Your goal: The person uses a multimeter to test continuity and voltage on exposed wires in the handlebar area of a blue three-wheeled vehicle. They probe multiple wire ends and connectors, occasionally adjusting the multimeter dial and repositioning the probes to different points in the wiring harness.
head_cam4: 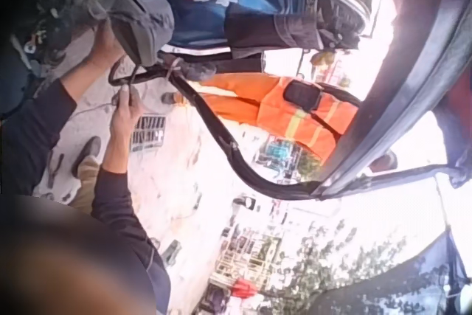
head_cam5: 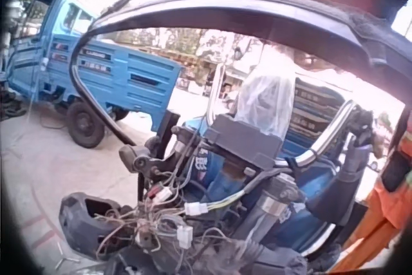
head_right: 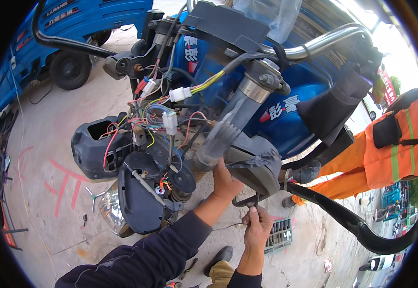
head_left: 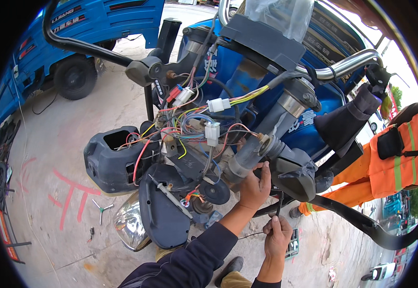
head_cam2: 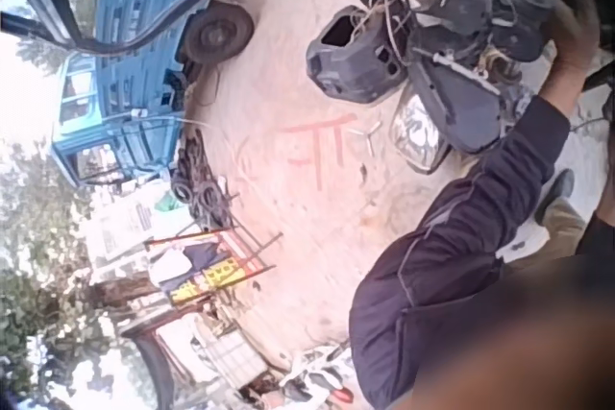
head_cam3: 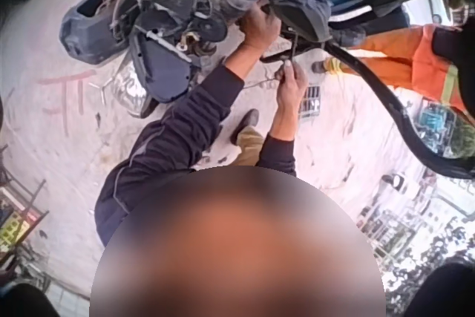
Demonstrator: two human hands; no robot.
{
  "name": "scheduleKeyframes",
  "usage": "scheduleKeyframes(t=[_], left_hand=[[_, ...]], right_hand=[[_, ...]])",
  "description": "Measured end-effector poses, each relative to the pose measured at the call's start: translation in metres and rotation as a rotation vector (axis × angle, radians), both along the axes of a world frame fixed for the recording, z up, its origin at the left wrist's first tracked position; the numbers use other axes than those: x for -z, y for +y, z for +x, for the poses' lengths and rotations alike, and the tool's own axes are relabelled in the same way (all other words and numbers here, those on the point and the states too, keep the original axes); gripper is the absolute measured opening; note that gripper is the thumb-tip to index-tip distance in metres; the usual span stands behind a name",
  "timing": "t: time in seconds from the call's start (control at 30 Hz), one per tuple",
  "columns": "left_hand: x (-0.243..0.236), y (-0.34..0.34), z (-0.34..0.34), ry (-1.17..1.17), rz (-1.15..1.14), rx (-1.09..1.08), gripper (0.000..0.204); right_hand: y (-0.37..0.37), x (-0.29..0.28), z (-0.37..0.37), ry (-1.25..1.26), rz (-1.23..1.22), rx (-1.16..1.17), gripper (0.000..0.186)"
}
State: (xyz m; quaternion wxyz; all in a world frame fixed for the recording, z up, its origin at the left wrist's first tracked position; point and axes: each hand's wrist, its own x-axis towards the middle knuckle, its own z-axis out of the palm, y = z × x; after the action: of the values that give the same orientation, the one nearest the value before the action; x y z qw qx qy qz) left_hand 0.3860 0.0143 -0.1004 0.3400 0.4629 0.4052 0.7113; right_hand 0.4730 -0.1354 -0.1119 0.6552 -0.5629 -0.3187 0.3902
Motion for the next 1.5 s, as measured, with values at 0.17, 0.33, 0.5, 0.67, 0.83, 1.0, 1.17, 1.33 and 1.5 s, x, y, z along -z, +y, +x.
scheduleKeyframes(t=[0.17,0.33,0.5,0.67,0.83,1.0,1.17,1.33,1.5], left_hand=[[0.014,0.003,-0.004,0.094,-0.071,0.161,0.034],[0.015,0.007,-0.006,0.148,0.148,0.028,0.033],[0.016,0.003,-0.01,0.246,0.179,-0.029,0.028],[0.028,0.007,-0.022,0.293,0.109,0.189,0.037],[0.019,0.009,-0.017,0.001,0.151,0.288,0.058],[0.004,0.004,-0.017,-0.046,0.136,0.254,0.064],[0.006,0.009,-0.014,-0.15,0.161,0.271,0.051],[0.005,0.006,-0.005,-0.279,0.136,0.232,0.033],[-0.001,-0.024,-0.008,-0.298,-0.071,0.385,0.062]], right_hand=[[0.017,-0.018,-0.015,-0.107,0.034,-0.034,0.035],[0.034,-0.033,-0.022,-0.103,0.113,-0.039,0.031],[0.046,-0.043,-0.022,-0.136,0.152,-0.024,0.026],[0.059,-0.051,-0.022,-0.201,0.201,-0.038,0.025],[0.075,-0.045,-0.02,-0.213,0.227,-0.045,0.025],[0.082,-0.038,-0.023,-0.087,0.286,-0.049,0.025],[0.073,-0.044,-0.019,-0.138,0.277,-0.054,0.023],[0.065,-0.046,-0.009,-0.168,0.24,-0.01,0.023],[0.06,-0.042,-0.004,-0.145,0.195,-0.023,0.028]])
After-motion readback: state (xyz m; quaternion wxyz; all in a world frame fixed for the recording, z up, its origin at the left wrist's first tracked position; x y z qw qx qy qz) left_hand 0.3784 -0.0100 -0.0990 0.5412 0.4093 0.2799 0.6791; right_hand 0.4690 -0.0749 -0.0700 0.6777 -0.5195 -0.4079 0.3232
